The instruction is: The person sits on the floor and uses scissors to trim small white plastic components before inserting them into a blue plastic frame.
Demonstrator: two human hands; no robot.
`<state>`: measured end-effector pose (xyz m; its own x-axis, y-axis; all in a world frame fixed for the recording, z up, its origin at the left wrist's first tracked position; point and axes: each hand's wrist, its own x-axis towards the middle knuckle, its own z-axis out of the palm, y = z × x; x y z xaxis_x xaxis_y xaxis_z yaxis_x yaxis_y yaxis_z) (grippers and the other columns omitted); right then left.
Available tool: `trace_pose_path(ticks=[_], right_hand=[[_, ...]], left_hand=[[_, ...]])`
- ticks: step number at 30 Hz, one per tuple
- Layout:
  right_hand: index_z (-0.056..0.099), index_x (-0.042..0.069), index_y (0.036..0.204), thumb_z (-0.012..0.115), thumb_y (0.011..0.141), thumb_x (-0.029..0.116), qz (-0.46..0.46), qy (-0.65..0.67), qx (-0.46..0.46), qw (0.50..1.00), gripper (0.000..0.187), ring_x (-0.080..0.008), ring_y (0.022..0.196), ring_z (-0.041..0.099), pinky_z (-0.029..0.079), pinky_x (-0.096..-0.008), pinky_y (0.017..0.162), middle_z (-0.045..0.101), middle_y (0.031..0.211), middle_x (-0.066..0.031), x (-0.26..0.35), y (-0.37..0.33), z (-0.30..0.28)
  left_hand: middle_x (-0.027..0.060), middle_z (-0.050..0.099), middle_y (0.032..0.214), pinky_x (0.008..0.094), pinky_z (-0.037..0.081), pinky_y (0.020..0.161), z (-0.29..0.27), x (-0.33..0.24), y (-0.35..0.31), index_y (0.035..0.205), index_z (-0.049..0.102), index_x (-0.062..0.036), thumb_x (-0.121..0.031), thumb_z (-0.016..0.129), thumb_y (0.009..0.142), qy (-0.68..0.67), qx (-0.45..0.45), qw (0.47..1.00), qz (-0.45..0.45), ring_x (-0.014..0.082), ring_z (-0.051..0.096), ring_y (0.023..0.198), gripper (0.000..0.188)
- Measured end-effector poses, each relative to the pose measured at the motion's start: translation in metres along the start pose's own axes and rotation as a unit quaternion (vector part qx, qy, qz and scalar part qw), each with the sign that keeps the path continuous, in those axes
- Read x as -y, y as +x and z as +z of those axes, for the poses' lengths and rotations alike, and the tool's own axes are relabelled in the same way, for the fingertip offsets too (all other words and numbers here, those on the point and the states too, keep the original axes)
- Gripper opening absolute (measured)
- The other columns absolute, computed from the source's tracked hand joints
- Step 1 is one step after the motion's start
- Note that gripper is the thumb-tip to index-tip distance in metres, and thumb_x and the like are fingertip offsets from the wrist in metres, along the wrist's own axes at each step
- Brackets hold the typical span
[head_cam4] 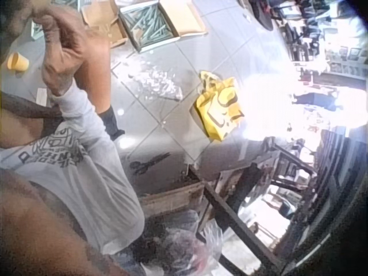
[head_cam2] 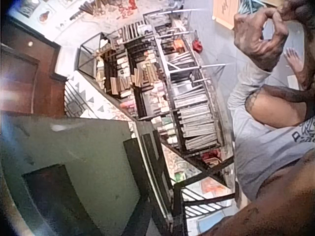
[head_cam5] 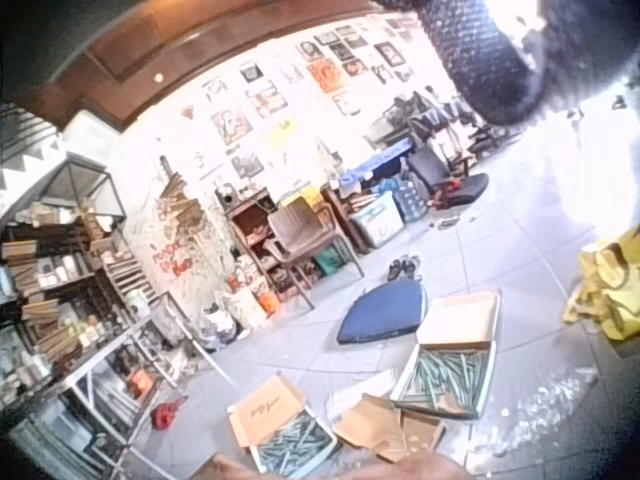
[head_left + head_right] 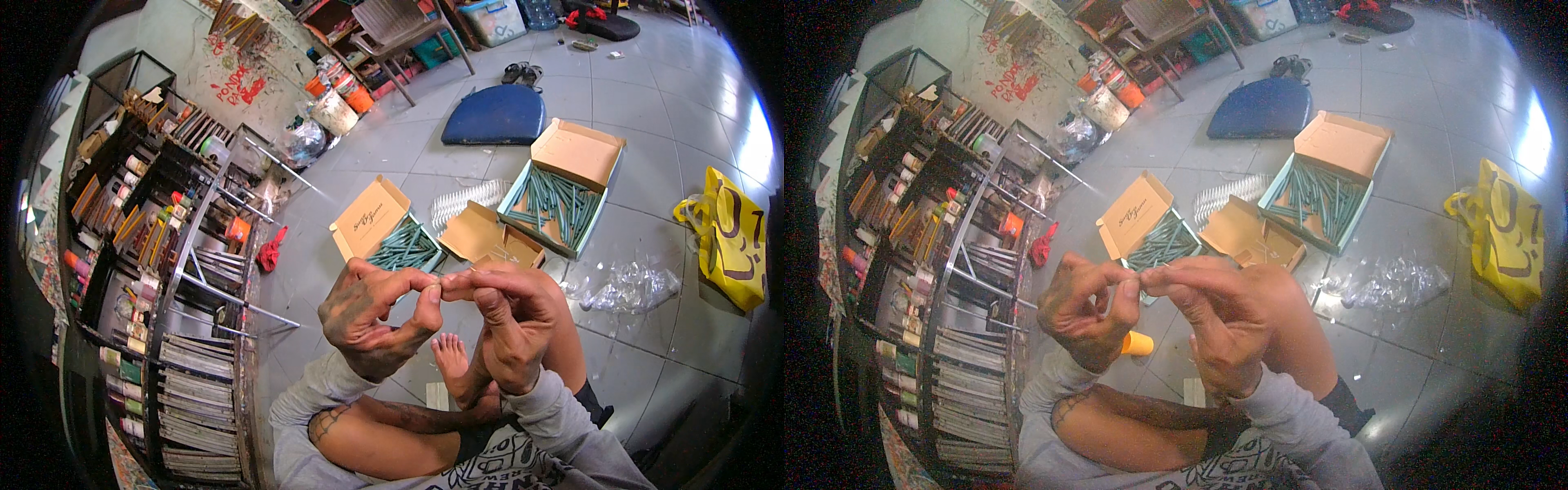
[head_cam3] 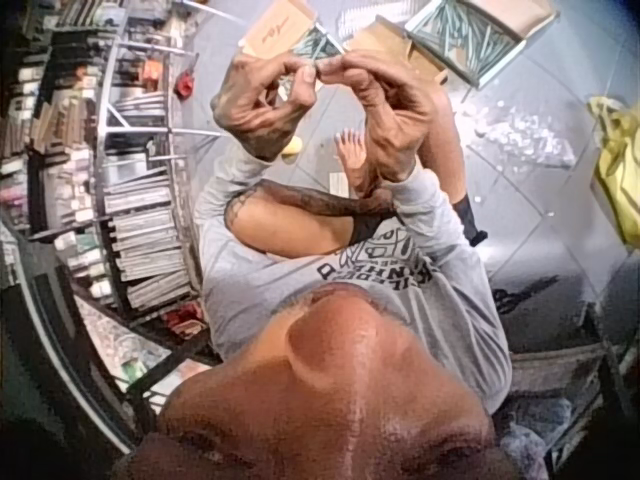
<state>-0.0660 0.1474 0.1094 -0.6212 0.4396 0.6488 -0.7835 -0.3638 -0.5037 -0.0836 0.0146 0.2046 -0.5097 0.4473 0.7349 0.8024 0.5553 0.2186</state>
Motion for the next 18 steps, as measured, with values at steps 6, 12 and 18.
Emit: trace_pose_path(ticks=[6, 12, 18], right_hand=[[0.06, -0.005, 0.109, 0.057, 0.097, 0.002, 0.098, 0.047, -0.109, 0.988, 0.015, -0.0282, 0.087, 0.07, 0.058, -0.0385, 0.081, 0.069, 0.093, -0.0205, 0.023, 0.006, 0.017], [0.06, -0.006, 0.106, 0.059, 0.094, -0.003, 0.062, -0.012, 0.006, 0.998, 0.012, -0.0277, 0.094, 0.068, 0.055, -0.0382, 0.087, 0.069, 0.096, -0.0216, 0.013, 0.004, 0.006], [0.062, -0.007, 0.103, 0.059, 0.093, -0.004, 0.075, 0.022, -0.006, 0.997, 0.011, -0.0267, 0.095, 0.067, 0.054, -0.0367, 0.086, 0.069, 0.097, -0.0194, 0.014, 0.005, 0.008]], left_hand=[[-0.0045, 0.068, 0.076, 0.0252, 0.043, 0.059, -0.001, 0.003, -0.003, 0.084, 0.073, -0.0098, -0.002, 0.079, 0.068, 0.018, -0.004, 1.0, 0.006, 0.013, 0.052, 0.063, 0.019], [-0.0031, 0.069, 0.08, 0.0264, 0.046, 0.061, -0.006, 0.0, 0.001, 0.089, 0.072, -0.0109, -0.003, 0.08, 0.068, 0.028, 0.013, 0.999, 0.031, 0.0153, 0.054, 0.067, 0.023], [-0.002, 0.07, 0.082, 0.0271, 0.047, 0.062, -0.006, 0.001, -0.001, 0.091, 0.073, -0.0112, -0.003, 0.08, 0.068, 0.036, 0.009, 0.998, 0.043, 0.016, 0.055, 0.068, 0.026]])
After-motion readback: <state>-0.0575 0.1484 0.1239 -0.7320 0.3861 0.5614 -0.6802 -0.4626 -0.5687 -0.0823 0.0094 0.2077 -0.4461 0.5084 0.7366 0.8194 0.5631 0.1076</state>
